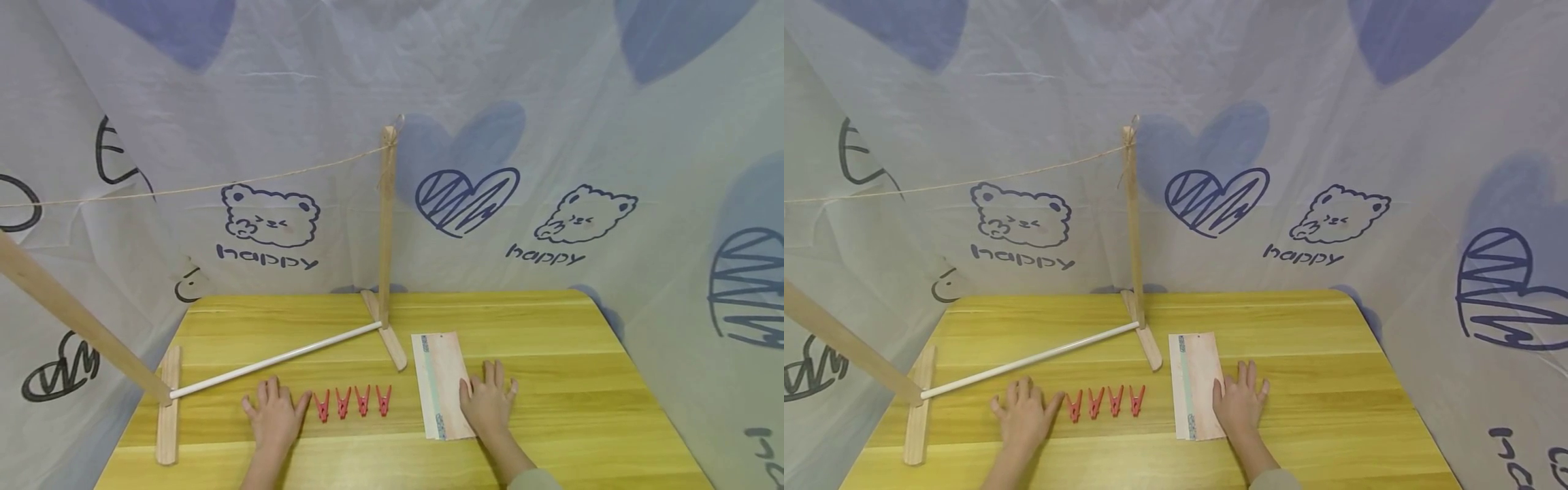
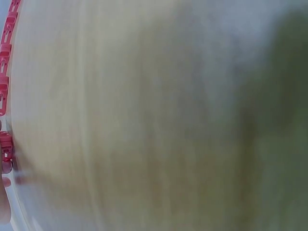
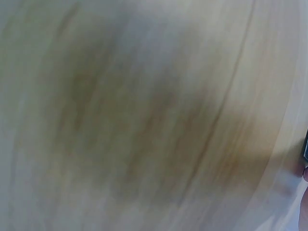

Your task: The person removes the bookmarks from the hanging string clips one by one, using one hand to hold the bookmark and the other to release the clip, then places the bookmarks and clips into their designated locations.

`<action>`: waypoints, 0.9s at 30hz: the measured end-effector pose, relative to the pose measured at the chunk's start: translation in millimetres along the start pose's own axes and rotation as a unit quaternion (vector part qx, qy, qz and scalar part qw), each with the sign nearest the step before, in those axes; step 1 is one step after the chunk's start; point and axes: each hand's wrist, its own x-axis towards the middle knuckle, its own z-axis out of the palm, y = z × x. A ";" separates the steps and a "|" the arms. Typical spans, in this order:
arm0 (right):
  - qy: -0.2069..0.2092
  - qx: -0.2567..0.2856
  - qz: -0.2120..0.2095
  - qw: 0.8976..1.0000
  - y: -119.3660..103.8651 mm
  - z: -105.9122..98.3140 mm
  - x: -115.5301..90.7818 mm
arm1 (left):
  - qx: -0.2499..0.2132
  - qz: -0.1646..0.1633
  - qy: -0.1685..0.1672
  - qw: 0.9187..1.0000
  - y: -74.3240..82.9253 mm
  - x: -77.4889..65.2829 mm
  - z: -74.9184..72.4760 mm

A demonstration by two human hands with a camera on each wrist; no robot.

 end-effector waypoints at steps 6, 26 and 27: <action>-0.010 -0.004 0.002 1.000 1.4 0.4 0.2 | 0.001 0.000 -0.005 1.000 0.0 -0.6 -1.2; -0.011 0.025 0.024 0.999 -2.0 -6.9 -0.6 | -0.002 0.002 0.001 1.000 -0.2 1.0 -5.6; -0.012 0.029 0.027 0.999 -2.0 -8.8 -0.8 | -0.003 0.002 0.002 1.000 0.1 1.0 -6.8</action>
